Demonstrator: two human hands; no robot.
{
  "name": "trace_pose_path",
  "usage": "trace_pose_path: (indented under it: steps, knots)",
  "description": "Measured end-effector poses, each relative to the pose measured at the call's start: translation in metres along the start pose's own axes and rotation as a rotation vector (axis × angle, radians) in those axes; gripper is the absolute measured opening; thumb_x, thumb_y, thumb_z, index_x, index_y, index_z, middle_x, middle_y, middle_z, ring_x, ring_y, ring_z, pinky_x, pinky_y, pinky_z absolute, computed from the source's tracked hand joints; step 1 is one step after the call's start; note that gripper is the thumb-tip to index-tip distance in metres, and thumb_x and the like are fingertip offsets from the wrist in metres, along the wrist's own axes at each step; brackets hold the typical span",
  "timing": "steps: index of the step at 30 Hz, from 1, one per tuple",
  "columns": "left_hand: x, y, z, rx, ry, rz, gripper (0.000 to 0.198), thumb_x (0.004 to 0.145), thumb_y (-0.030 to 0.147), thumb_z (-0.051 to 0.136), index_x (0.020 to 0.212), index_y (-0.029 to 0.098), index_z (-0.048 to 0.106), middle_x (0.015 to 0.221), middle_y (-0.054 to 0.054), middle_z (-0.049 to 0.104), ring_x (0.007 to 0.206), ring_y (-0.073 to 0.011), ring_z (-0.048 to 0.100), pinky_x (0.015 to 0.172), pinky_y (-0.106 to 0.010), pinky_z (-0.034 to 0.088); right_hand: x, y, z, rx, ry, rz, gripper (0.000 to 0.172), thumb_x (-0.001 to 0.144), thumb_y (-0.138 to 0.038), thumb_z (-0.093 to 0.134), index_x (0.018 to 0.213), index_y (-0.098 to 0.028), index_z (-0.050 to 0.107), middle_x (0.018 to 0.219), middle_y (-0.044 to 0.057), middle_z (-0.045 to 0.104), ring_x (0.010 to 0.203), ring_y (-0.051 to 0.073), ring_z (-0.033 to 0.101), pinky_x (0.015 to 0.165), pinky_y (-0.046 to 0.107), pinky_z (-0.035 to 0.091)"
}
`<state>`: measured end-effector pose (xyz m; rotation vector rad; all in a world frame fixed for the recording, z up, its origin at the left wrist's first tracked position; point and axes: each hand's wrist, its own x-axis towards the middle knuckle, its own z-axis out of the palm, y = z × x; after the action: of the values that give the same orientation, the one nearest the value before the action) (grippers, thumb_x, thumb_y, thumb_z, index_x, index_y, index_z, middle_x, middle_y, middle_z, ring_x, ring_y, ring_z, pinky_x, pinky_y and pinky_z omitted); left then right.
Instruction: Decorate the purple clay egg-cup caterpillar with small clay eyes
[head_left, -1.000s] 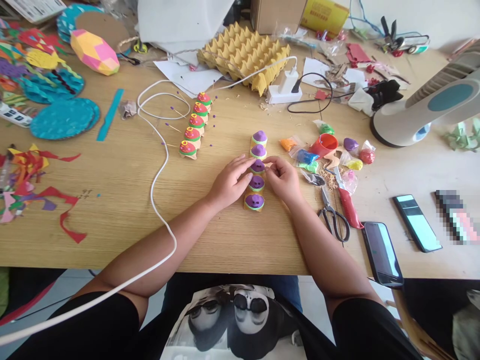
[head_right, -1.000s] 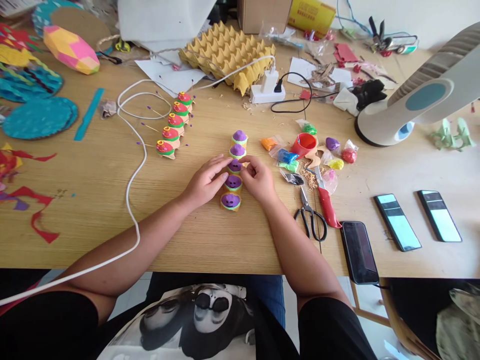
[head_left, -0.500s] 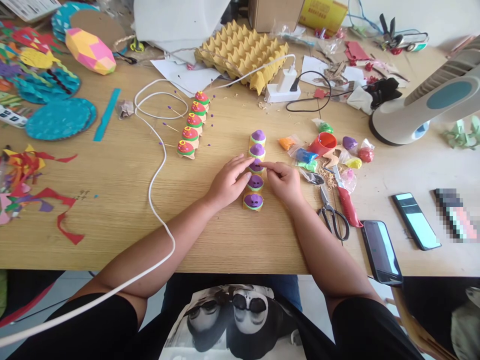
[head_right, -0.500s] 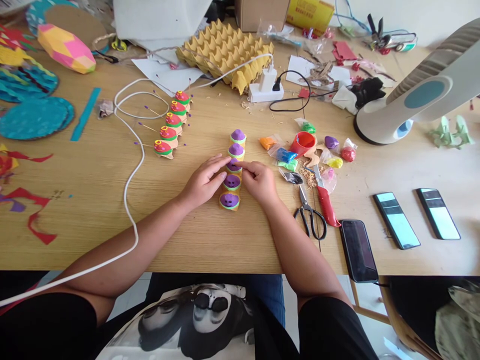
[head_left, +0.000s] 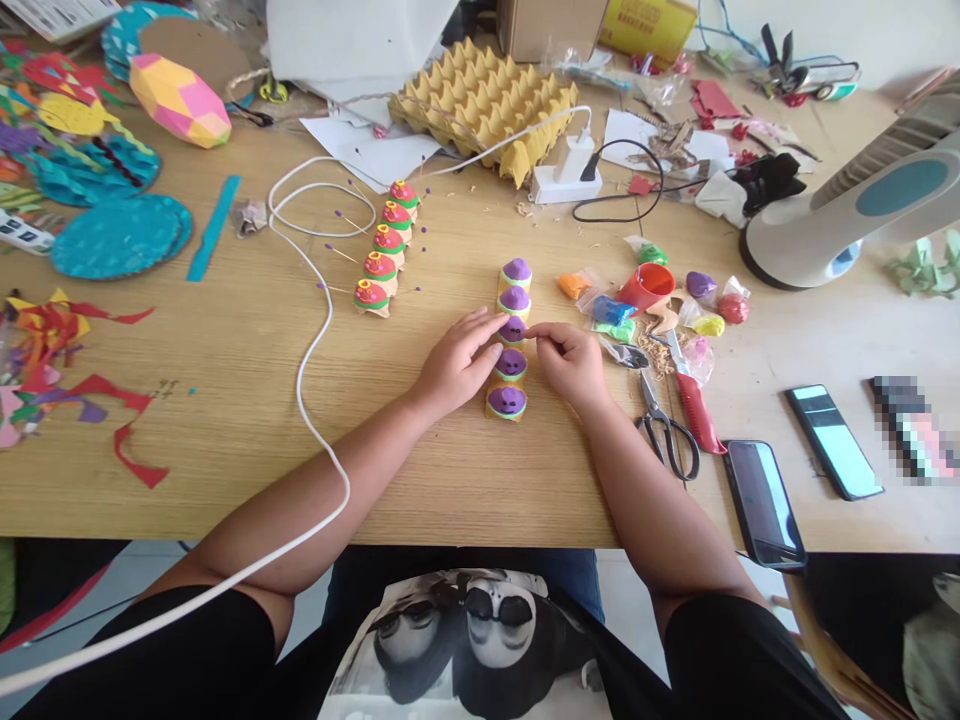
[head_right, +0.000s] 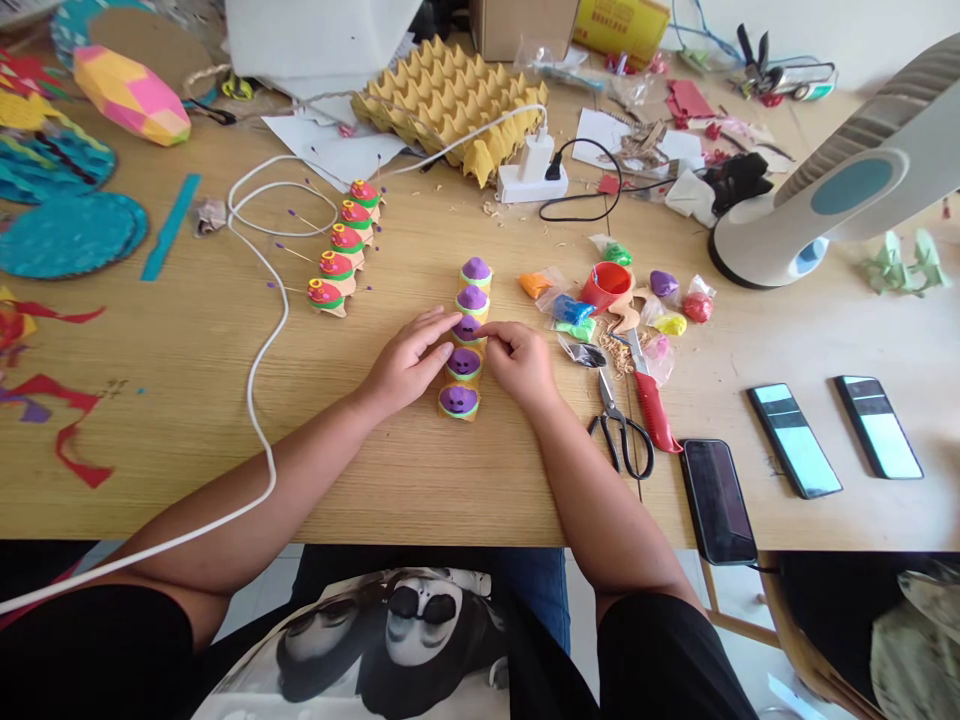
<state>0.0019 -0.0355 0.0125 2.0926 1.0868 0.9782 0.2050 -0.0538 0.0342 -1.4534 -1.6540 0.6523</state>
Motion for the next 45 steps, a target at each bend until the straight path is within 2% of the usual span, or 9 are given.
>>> trace_pose_path:
  steps: [16,20,24,29,32,36,38,41,45]
  knots:
    - [0.0,-0.001,0.001,0.003,0.004,0.016,0.044,0.101,0.027,0.05,0.144,0.021,0.059,0.148,-0.009,0.061,0.147,-0.0262,0.048,0.126,-0.048,0.038,0.001,-0.001,-0.001,0.02,-0.004,0.061,0.033,0.083,-0.017,0.052,0.095,-0.018,0.082,0.064,0.0,0.066,0.056,0.014,0.05,0.058,0.028,0.039]
    - [0.0,-0.002,0.001,0.003,0.008,0.026,0.044,0.101,0.027,0.051,0.144,0.022,0.059,0.148,-0.009,0.061,0.147,-0.0263,0.048,0.126,-0.049,0.038,0.001,0.002,0.001,0.034,-0.001,0.001,0.038,0.084,-0.016,0.052,0.106,-0.019,0.082,0.073,0.0,0.073,0.059,0.014,0.056,0.061,0.027,0.043]
    - [0.0,-0.003,0.001,0.0,0.011,0.028,0.044,0.101,0.027,0.051,0.144,0.023,0.059,0.148,-0.008,0.061,0.147,-0.026,0.048,0.126,-0.048,0.038,0.001,0.006,0.003,0.059,-0.013,-0.059,0.038,0.084,-0.014,0.051,0.105,-0.02,0.083,0.091,0.004,0.08,0.075,0.017,0.068,0.071,0.029,0.049]
    - [0.0,-0.003,0.001,0.002,0.01,0.033,0.044,0.101,0.027,0.051,0.144,0.023,0.059,0.148,-0.008,0.061,0.147,-0.0262,0.049,0.126,-0.049,0.039,0.001,0.004,0.001,0.081,-0.008,-0.037,0.033,0.086,-0.015,0.053,0.102,-0.021,0.082,0.086,0.003,0.078,0.072,0.016,0.065,0.069,0.03,0.048]
    - [0.0,-0.002,0.0,0.001,0.041,0.052,0.043,0.101,0.025,0.05,0.143,0.022,0.059,0.146,-0.008,0.062,0.145,-0.0249,0.051,0.125,-0.048,0.04,0.001,-0.002,-0.002,0.238,0.002,0.055,0.025,0.09,-0.023,0.057,0.102,-0.021,0.079,0.07,-0.001,0.066,0.061,0.013,0.053,0.06,0.027,0.042]
    - [0.001,0.004,-0.003,0.002,0.137,0.111,0.037,0.102,0.025,0.051,0.138,0.022,0.062,0.14,-0.008,0.067,0.137,-0.0221,0.057,0.122,-0.045,0.042,0.002,-0.01,-0.011,0.721,-0.024,0.259,0.029,0.096,-0.047,0.058,0.108,-0.024,0.071,0.066,-0.003,0.057,0.055,0.011,0.046,0.053,0.025,0.04]
    - [0.0,0.01,-0.006,0.02,0.192,0.144,0.034,0.103,0.026,0.052,0.134,0.022,0.063,0.136,-0.008,0.068,0.133,-0.0215,0.058,0.12,-0.044,0.043,0.003,-0.014,-0.016,0.908,-0.055,0.349,0.041,0.096,-0.061,0.054,0.114,-0.026,0.067,0.075,-0.001,0.064,0.062,0.013,0.055,0.058,0.026,0.048]
    - [-0.003,0.02,-0.011,0.101,0.26,0.195,0.031,0.103,0.031,0.052,0.13,0.022,0.065,0.132,-0.009,0.067,0.129,-0.0224,0.058,0.118,-0.046,0.043,0.001,-0.021,-0.02,1.058,-0.144,0.411,0.06,0.092,-0.077,0.046,0.126,-0.029,0.062,0.101,0.005,0.074,0.091,0.019,0.069,0.078,0.033,0.059]
    - [-0.007,0.026,-0.014,0.253,0.334,0.299,0.026,0.098,0.038,0.06,0.12,0.026,0.069,0.128,-0.008,0.063,0.129,-0.0258,0.053,0.118,-0.05,0.04,-0.006,-0.033,-0.02,1.123,-0.298,0.411,0.076,0.089,-0.086,0.037,0.142,-0.034,0.053,0.13,0.008,0.071,0.121,0.026,0.066,0.099,0.046,0.058]
